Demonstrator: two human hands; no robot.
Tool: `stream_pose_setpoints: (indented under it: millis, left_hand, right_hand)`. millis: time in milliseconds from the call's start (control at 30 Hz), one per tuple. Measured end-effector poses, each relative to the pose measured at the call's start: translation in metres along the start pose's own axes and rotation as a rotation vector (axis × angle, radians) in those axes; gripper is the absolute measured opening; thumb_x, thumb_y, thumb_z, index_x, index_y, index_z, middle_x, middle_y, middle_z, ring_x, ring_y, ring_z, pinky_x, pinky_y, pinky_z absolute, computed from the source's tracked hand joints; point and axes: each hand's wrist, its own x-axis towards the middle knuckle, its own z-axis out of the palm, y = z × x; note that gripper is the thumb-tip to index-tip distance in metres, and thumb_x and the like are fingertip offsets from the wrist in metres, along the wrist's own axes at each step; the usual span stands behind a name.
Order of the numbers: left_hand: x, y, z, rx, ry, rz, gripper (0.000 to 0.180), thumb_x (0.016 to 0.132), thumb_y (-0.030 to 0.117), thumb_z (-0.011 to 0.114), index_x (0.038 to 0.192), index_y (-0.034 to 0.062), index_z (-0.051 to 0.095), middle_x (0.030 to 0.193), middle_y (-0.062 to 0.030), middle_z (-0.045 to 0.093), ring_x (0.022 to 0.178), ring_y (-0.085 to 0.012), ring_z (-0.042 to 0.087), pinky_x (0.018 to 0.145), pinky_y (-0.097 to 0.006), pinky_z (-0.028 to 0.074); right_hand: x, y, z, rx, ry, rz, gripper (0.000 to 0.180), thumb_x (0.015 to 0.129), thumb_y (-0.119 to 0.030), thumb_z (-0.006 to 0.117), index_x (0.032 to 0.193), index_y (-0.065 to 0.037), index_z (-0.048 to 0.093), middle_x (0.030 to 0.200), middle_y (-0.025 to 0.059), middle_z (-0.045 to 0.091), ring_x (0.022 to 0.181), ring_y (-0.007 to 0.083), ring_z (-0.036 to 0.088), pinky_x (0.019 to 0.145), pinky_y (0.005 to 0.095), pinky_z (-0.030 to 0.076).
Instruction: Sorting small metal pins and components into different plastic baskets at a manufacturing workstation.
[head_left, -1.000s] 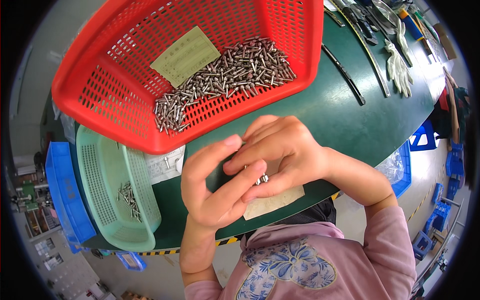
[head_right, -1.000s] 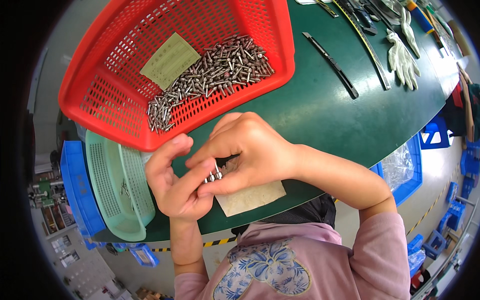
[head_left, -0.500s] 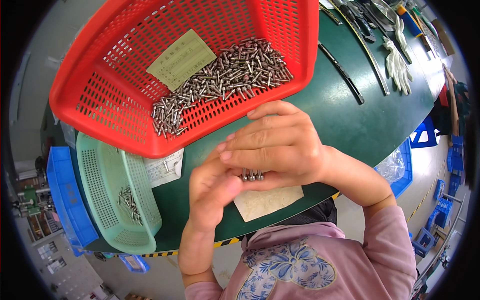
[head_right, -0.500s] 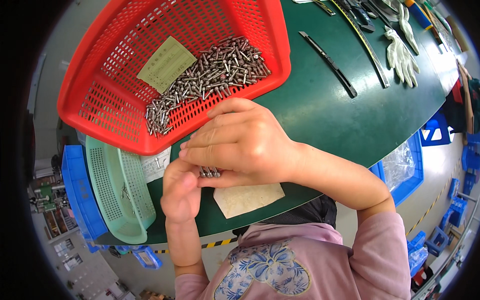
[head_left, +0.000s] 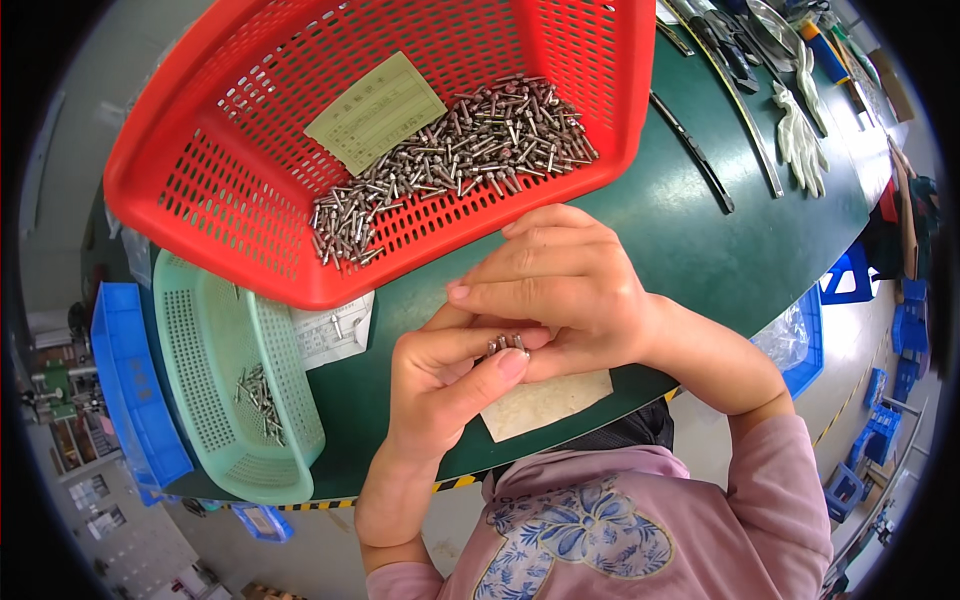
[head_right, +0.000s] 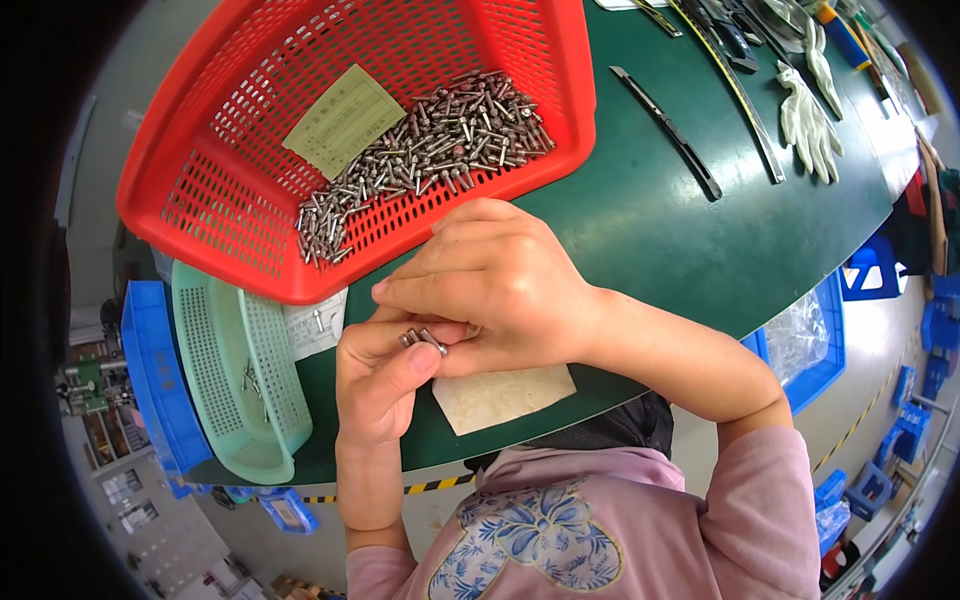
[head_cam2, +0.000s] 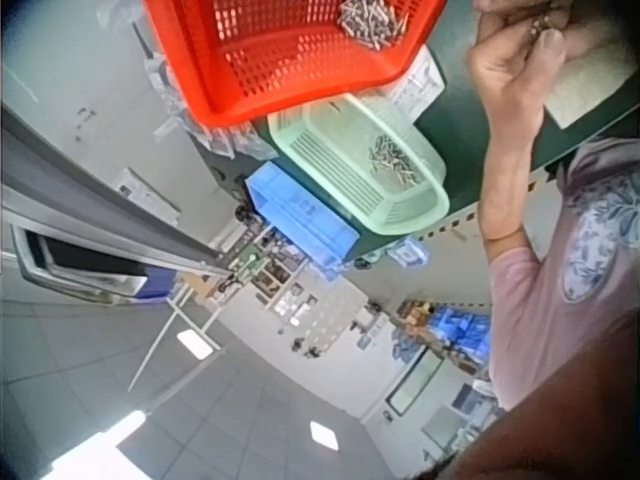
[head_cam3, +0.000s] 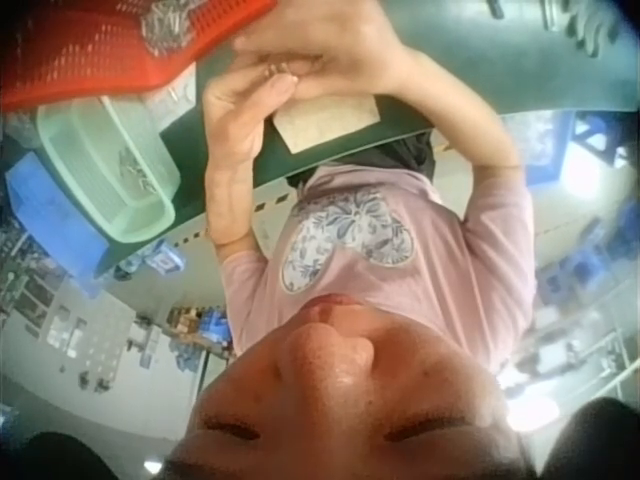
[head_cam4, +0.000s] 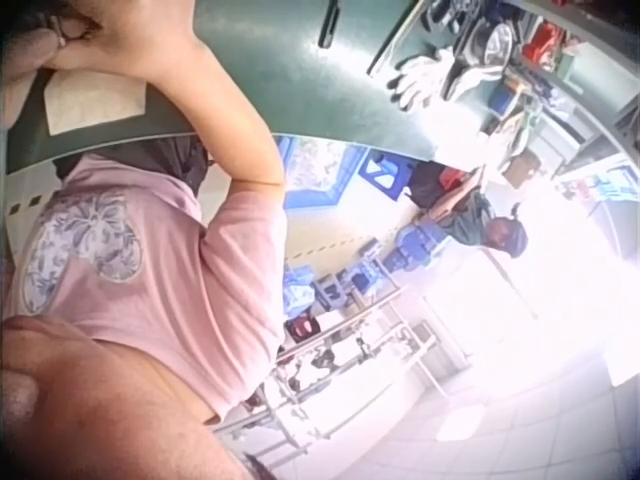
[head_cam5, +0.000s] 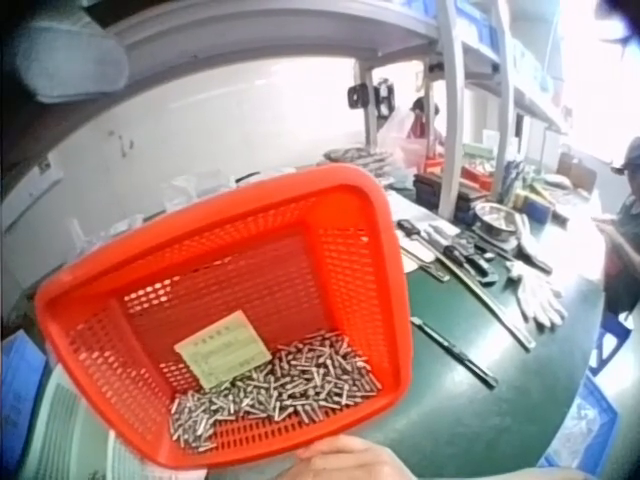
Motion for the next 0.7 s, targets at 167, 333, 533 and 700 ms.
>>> stream_pose_setpoints:
  millis: [167, 333, 533, 700]
  left_hand:
    - [0.0003, -0.0046, -0.0060, -0.118, -0.084, 0.039, 0.021, 0.087, -0.004, 0.057, 0.105, -0.0114, 0.064, 0.116, -0.0164, 0.059, 0.108, -0.0227, 0.058, 0.091, -0.031, 0.048]
    - [0.0011, -0.0045, -0.0051, -0.110, -0.093, 0.044, 0.021, 0.087, -0.004, 0.057, 0.105, -0.0109, 0.064, 0.116, -0.0160, 0.059, 0.108, -0.0225, 0.058, 0.092, -0.031, 0.047]
    - [0.0016, -0.0051, -0.0052, -0.109, -0.091, 0.049, 0.021, 0.087, -0.003, 0.058, 0.105, -0.0109, 0.064, 0.115, -0.0155, 0.059, 0.107, -0.0225, 0.059, 0.092, -0.031, 0.048]
    - [0.0017, -0.0053, -0.0061, -0.088, -0.091, 0.049, 0.021, 0.087, -0.003, 0.058, 0.105, -0.0110, 0.065, 0.115, -0.0153, 0.059, 0.106, -0.0224, 0.059, 0.091, -0.031, 0.048]
  right_hand:
    - [0.0008, 0.0004, 0.0005, -0.009, -0.002, -0.012, 0.041, 0.069, -0.031, 0.076, 0.098, -0.003, 0.069, 0.084, 0.0084, 0.069, 0.072, 0.0232, 0.066, 0.071, 0.0349, 0.047]
    - [0.0002, 0.0004, 0.0000, 0.002, 0.005, -0.011, 0.041, 0.069, -0.031, 0.076, 0.096, -0.002, 0.069, 0.085, 0.0086, 0.069, 0.072, 0.0236, 0.065, 0.070, 0.0354, 0.047]
    - [-0.0001, 0.0026, 0.0010, 0.012, 0.008, -0.020, 0.040, 0.069, -0.031, 0.076, 0.095, -0.002, 0.068, 0.085, 0.0091, 0.069, 0.070, 0.0244, 0.065, 0.068, 0.0359, 0.047]
    - [0.0000, 0.0024, 0.0012, 0.018, 0.002, -0.016, 0.039, 0.070, -0.031, 0.076, 0.094, -0.002, 0.068, 0.085, 0.0089, 0.069, 0.069, 0.0246, 0.065, 0.067, 0.0359, 0.047]
